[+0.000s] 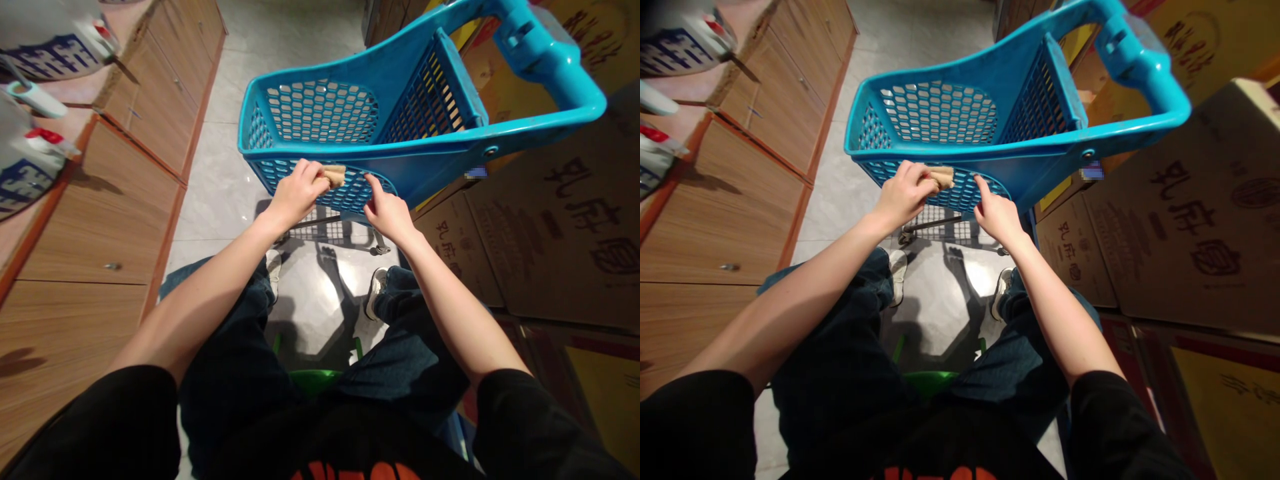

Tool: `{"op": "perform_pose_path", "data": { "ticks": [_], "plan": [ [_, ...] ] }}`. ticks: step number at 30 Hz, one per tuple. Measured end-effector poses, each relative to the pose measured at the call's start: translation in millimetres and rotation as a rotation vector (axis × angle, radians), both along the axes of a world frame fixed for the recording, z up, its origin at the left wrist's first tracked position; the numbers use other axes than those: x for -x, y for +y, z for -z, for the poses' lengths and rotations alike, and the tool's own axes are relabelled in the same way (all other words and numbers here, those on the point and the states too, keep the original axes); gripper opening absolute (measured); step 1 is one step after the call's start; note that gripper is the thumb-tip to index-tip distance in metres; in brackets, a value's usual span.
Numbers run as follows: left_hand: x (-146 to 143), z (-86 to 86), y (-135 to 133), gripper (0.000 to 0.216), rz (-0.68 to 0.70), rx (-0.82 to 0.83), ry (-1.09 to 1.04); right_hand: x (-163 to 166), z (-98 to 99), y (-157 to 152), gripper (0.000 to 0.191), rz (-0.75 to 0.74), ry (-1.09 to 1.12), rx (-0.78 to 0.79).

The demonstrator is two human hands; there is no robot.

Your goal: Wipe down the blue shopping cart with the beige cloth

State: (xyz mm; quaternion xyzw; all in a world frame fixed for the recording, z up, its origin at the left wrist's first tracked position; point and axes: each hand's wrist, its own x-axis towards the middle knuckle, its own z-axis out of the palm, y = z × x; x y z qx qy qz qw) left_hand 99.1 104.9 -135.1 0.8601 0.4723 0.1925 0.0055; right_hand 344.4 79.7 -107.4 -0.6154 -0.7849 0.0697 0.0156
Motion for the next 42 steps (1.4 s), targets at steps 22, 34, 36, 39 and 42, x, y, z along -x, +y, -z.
{"op": "perform_pose_path", "data": {
  "ticks": [22,34,36,39,42],
  "plan": [
    [-4.2,11.3,4.4,0.035,0.059,0.059,0.076,0.7,-0.7,0.4,0.077,0.004,0.004,0.004],
    [-8.2,11.0,3.0,0.037,0.070,0.031,0.134,0.2,0.1,0.7,0.077,0.004,-0.008,0.014],
    [-8.2,12.9,3.2,0.036,0.058,0.007,0.060,0.0,0.1,1.0,0.077,0.005,-0.011,0.018],
    [-7.3,15.2,4.6,0.035,0.032,-0.013,-0.016,0.0,0.7,1.2,0.078,0.003,0.001,0.013],
    [-8.7,17.8,7.0,0.035,0.043,0.032,-0.012,0.4,1.2,1.4,0.079,0.004,0.013,0.003]
  ]
}}
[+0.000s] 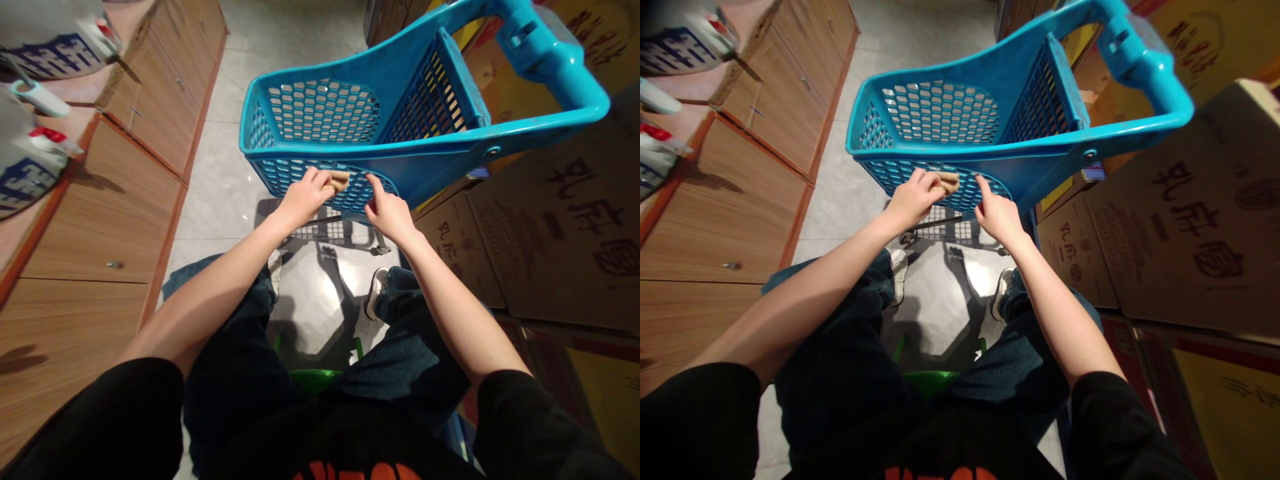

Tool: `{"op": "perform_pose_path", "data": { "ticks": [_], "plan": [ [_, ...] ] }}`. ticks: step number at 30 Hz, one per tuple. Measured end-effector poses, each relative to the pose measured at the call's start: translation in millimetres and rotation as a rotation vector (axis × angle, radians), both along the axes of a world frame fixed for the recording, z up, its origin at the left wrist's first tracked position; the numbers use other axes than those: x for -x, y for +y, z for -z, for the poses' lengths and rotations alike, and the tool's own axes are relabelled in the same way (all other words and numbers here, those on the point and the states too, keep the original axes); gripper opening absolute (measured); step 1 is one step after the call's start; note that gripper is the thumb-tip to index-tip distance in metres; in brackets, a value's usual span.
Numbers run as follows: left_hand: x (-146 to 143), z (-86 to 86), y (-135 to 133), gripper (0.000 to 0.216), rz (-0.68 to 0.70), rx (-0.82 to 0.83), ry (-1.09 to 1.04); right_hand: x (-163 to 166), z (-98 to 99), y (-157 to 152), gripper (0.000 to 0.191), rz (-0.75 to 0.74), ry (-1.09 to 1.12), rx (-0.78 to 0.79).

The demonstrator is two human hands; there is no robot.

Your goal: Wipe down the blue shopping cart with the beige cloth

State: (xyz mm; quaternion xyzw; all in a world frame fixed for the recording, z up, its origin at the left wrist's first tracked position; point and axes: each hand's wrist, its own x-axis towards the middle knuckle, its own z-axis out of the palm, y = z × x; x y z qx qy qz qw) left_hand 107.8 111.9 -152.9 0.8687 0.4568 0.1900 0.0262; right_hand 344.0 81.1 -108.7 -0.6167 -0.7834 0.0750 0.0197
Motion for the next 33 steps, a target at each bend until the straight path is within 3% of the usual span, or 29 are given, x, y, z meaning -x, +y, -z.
{"op": "perform_pose_path", "data": {
  "ticks": [5,9,12,17,21,24,27,29,33],
  "plan": [
    [-6.1,-1.0,-2.7,0.034,-0.003,0.051,0.021,0.7,0.8,-0.4,0.078,0.004,-0.001,-0.007],
    [-12.9,-1.1,-9.4,0.033,0.110,0.105,-0.082,0.8,9.3,-2.4,0.081,-0.008,0.044,-0.001],
    [-20.0,2.4,-9.2,0.039,0.149,0.159,-0.211,0.6,20.8,-1.9,0.084,-0.065,0.160,-0.010],
    [-33.2,3.7,-3.5,0.045,0.091,0.216,-0.444,-0.1,31.9,6.2,0.090,-0.176,0.494,-0.060],
    [-39.7,1.3,-4.5,0.040,0.047,0.157,-0.523,0.7,30.7,13.2,0.064,-0.167,0.745,-0.096],
    [-38.0,-1.7,-6.4,0.040,0.103,0.037,-0.472,-0.8,29.1,15.3,0.038,-0.155,0.859,-0.261],
    [-31.5,-7.5,-6.7,0.044,0.150,-0.080,-0.368,-6.2,27.0,14.7,0.025,-0.140,0.802,-0.427],
    [-25.9,-12.4,-5.8,0.047,0.089,-0.138,-0.323,-9.5,26.2,13.2,0.024,-0.136,0.699,-0.481],
    [-12.5,-18.7,-0.7,0.063,-0.073,-0.200,-0.296,-5.0,29.8,7.4,0.031,-0.099,0.357,-0.397]
  ]
}}
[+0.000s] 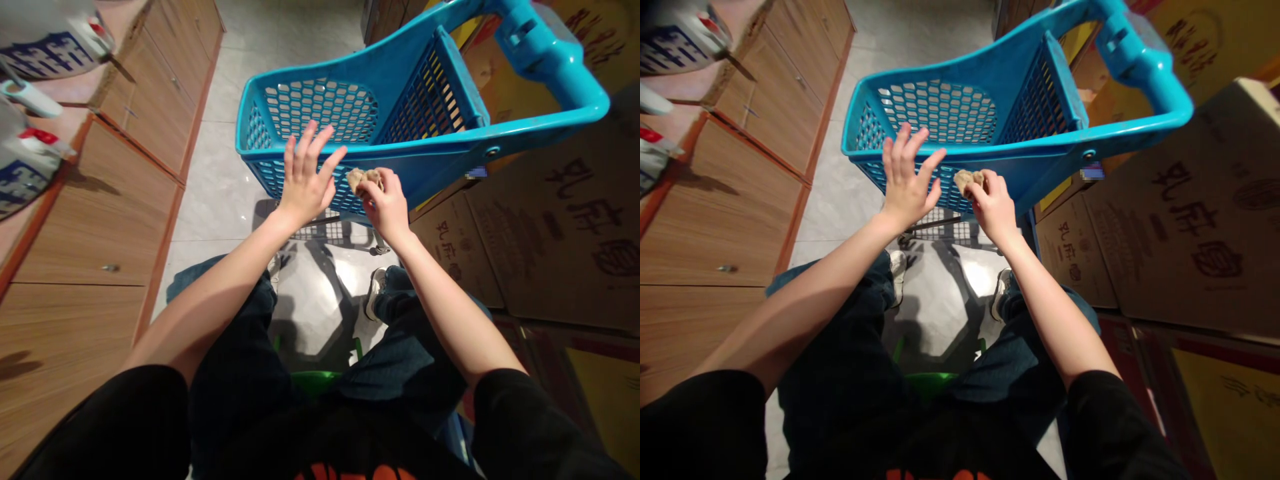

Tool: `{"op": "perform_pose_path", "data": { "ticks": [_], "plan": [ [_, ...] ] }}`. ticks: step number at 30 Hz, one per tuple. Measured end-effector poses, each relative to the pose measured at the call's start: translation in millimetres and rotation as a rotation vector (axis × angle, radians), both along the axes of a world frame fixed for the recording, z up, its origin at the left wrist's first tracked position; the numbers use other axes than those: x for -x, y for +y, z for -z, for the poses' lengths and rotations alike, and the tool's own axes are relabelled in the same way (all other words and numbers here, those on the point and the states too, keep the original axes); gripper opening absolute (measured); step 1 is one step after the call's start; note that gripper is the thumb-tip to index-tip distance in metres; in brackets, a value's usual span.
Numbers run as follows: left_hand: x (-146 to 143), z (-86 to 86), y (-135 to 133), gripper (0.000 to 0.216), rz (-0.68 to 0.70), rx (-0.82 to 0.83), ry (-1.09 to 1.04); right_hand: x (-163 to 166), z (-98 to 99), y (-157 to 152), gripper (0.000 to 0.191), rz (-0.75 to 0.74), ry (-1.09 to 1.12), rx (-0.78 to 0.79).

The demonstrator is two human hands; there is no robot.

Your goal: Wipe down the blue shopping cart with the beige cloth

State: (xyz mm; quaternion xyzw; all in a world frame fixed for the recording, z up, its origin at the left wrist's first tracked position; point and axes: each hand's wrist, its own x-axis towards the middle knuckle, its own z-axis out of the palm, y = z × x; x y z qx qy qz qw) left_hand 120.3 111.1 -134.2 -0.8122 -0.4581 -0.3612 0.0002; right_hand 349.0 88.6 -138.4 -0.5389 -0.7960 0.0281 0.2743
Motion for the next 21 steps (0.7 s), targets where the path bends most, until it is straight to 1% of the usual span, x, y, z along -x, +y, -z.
{"op": "perform_pose_path", "data": {
  "ticks": [3,5,7,9,11,12,15,18,21],
  "plan": [
    [12.0,2.7,7.9,0.079,-0.080,0.022,-0.009,12.2,3.7,-5.8,0.038,0.032,-0.231,0.138],
    [19.7,7.7,14.4,0.082,-0.094,0.044,-0.014,19.5,2.9,-8.9,0.040,0.039,-0.297,0.177],
    [25.5,13.3,20.4,0.081,-0.068,0.062,-0.017,23.1,-1.0,-10.5,0.041,0.058,-0.299,0.146],
    [28.6,16.9,24.0,0.078,-0.051,0.072,-0.006,22.6,-6.4,-10.3,0.043,0.088,-0.266,0.065],
    [28.9,17.4,24.7,0.075,-0.067,0.091,0.022,19.7,-10.0,-8.8,0.044,0.115,-0.236,-0.001],
    [28.4,16.4,24.1,0.075,-0.082,0.103,0.038,18.4,-10.3,-7.9,0.044,0.128,-0.236,-0.010],
    [25.4,10.8,19.6,0.075,-0.106,0.116,0.065,17.8,-5.7,-5.8,0.042,0.153,-0.286,0.055],
    [21.0,5.3,13.3,0.078,-0.101,0.121,0.097,20.7,-0.4,-5.2,0.040,0.126,-0.327,0.117],
    [14.9,3.3,7.2,0.081,-0.081,0.143,0.152,19.6,-1.4,-5.1,0.040,0.103,-0.297,0.072]
  ]
}}
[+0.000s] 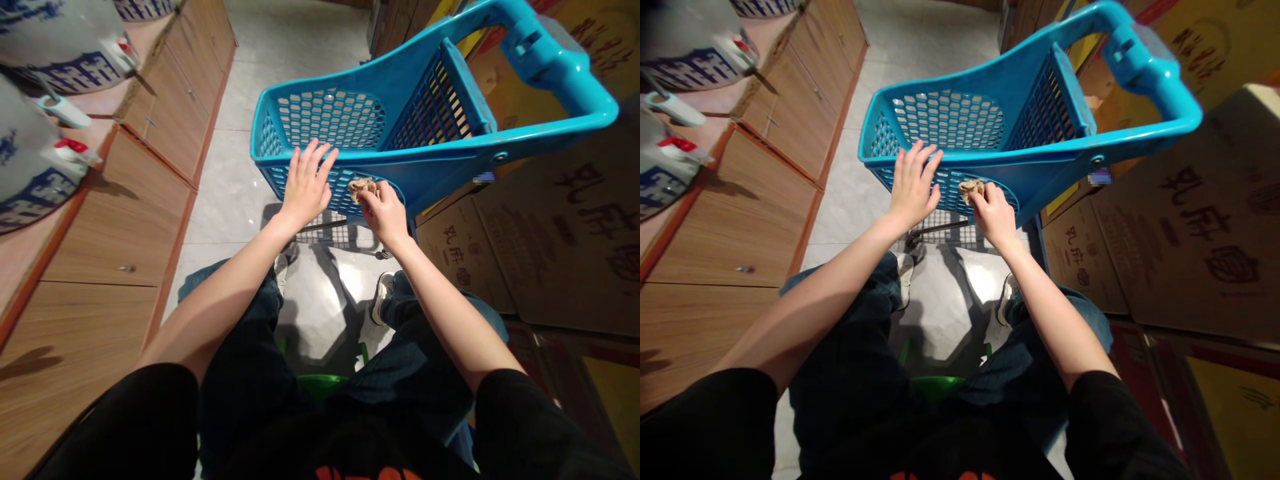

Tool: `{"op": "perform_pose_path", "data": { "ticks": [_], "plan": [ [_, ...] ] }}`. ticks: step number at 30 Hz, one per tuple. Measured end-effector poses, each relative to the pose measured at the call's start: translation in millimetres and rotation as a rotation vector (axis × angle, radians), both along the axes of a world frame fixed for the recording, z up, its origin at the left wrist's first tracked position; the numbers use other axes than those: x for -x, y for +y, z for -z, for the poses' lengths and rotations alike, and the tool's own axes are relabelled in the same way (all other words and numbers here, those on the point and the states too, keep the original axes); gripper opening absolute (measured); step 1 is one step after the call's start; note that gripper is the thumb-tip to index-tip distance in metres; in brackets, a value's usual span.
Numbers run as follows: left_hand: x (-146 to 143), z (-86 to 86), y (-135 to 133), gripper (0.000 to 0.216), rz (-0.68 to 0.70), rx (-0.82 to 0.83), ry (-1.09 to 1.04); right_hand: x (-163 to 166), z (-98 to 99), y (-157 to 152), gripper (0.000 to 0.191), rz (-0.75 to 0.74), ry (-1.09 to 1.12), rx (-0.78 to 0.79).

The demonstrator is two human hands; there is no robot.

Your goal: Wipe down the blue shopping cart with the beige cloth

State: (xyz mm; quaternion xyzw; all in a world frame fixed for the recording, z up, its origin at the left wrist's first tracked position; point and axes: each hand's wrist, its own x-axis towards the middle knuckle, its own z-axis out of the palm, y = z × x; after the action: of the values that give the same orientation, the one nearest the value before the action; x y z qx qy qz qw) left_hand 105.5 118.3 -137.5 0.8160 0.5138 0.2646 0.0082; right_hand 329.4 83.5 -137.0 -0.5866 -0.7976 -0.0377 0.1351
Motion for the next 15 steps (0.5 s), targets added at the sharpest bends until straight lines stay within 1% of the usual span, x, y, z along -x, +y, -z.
{"op": "perform_pose_path", "data": {
  "ticks": [4,7,10,15],
  "plan": [
    [-5.8,2.6,-4.1,0.081,0.027,-0.022,0.005,-7.8,-2.3,0.4,0.040,0.018,0.095,-0.117],
    [-6.1,4.6,-3.8,0.080,0.039,-0.061,-0.017,-9.4,0.6,-0.1,0.036,0.063,0.060,-0.068],
    [-5.2,4.8,-2.7,0.080,0.037,-0.056,-0.021,-7.4,0.9,-1.0,0.033,0.068,0.010,-0.020],
    [-4.6,6.8,-1.5,0.082,0.041,-0.062,-0.047,-10.5,-1.8,-0.8,0.036,0.064,0.066,-0.136]
  ]
}}
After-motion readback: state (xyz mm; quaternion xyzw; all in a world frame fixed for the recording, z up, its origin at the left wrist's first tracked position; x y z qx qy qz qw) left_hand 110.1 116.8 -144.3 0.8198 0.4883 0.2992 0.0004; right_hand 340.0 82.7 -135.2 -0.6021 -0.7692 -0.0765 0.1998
